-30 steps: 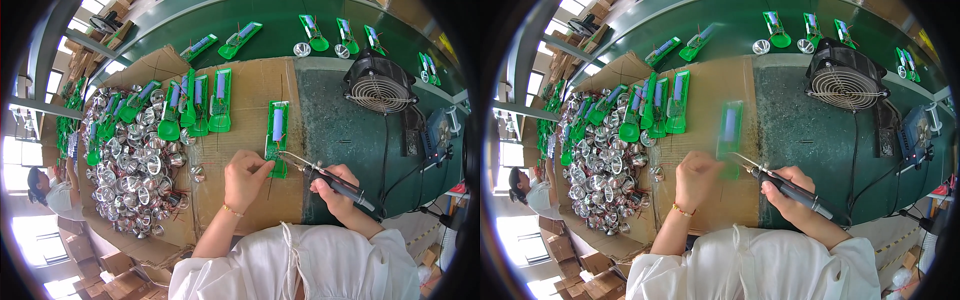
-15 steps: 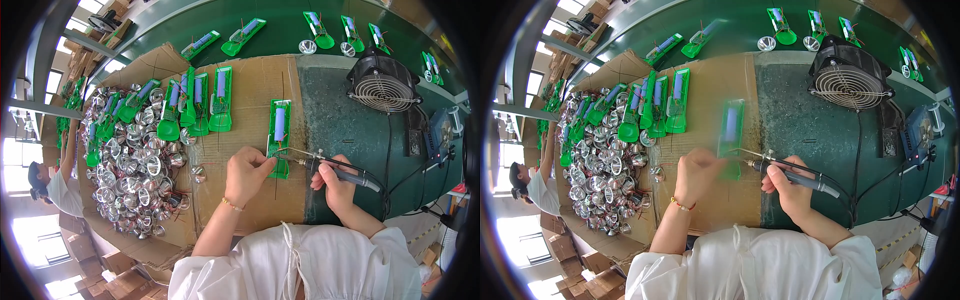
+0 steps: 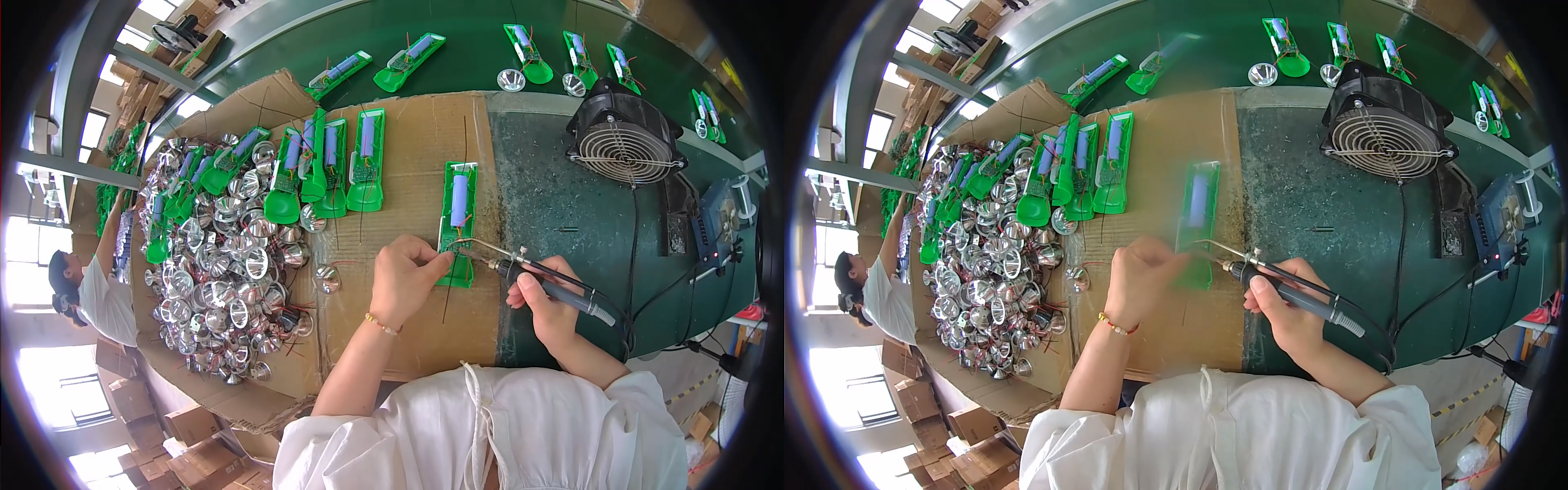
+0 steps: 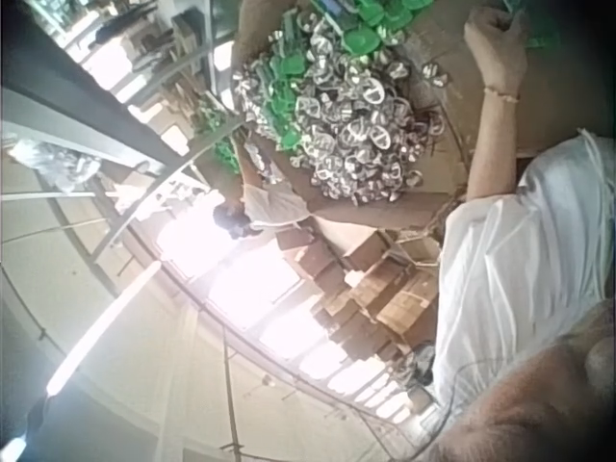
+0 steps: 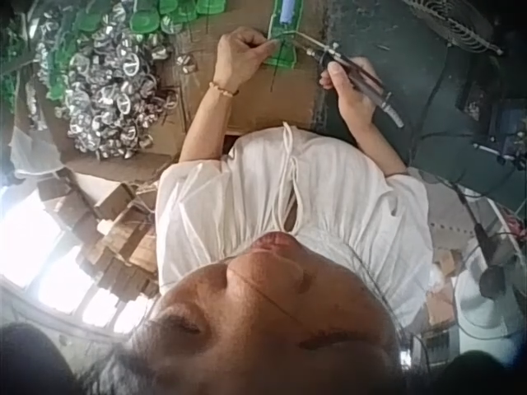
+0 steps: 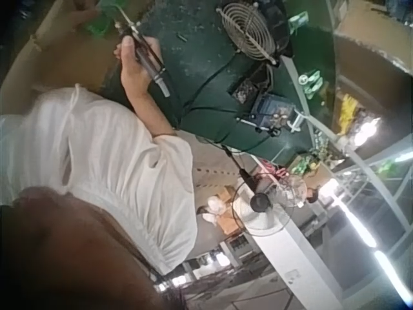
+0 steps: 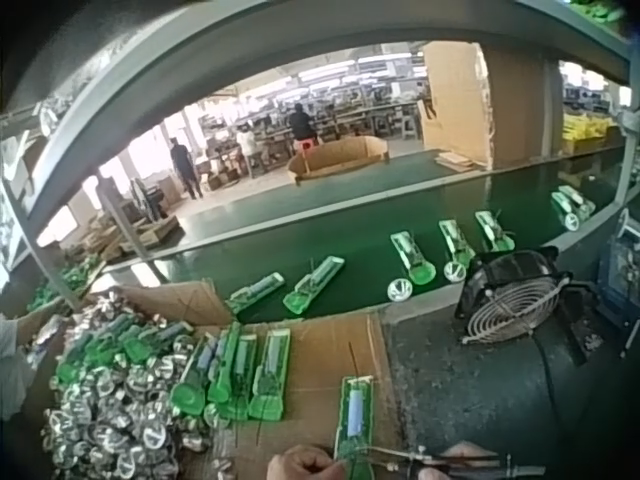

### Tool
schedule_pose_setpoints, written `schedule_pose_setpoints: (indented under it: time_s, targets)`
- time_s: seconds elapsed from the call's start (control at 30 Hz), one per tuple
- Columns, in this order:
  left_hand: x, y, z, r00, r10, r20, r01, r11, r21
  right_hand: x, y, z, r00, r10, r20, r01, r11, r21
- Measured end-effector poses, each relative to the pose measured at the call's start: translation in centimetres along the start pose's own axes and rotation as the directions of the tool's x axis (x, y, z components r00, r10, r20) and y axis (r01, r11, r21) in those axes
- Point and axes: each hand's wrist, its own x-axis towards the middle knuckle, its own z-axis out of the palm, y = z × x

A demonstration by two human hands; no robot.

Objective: Soldering wires to circuit boards during the assembly of hand-held flashlights.

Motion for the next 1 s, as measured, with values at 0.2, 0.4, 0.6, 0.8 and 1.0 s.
schedule_pose_setpoints:
  time_s: [0.2,0.4,0.6,0.8,1.0]
  targets:
    - [-0.1,0.1,0.0,1.000,0.009,0.008,-0.009,1.000,-0.030,0.1,0.0,-0.1,0.999,0.046,0.007,-0.046,0.999,-0.007]
    - [-0.1,0.3,0.0,1.000,-0.008,0.007,0.009,0.999,-0.043,0.0,0.0,-0.7,0.996,-0.023,-0.084,0.029,0.998,0.061]
    - [-0.1,0.4,-0.1,0.999,-0.035,0.024,0.035,0.999,-0.031,-0.5,-0.1,-2.0,0.995,-0.066,-0.072,0.069,0.997,0.038]
    - [-0.2,-0.2,0.2,0.999,0.028,-0.039,-0.026,0.998,0.051,-0.7,-0.3,-2.4,0.999,-0.037,-0.040,0.039,0.997,0.059]
    - [-2.1,0.1,-0.1,0.941,0.251,-0.227,-0.263,0.964,-0.026,-0.6,-0.2,-2.8,0.998,-0.044,-0.052,0.047,0.997,0.053]
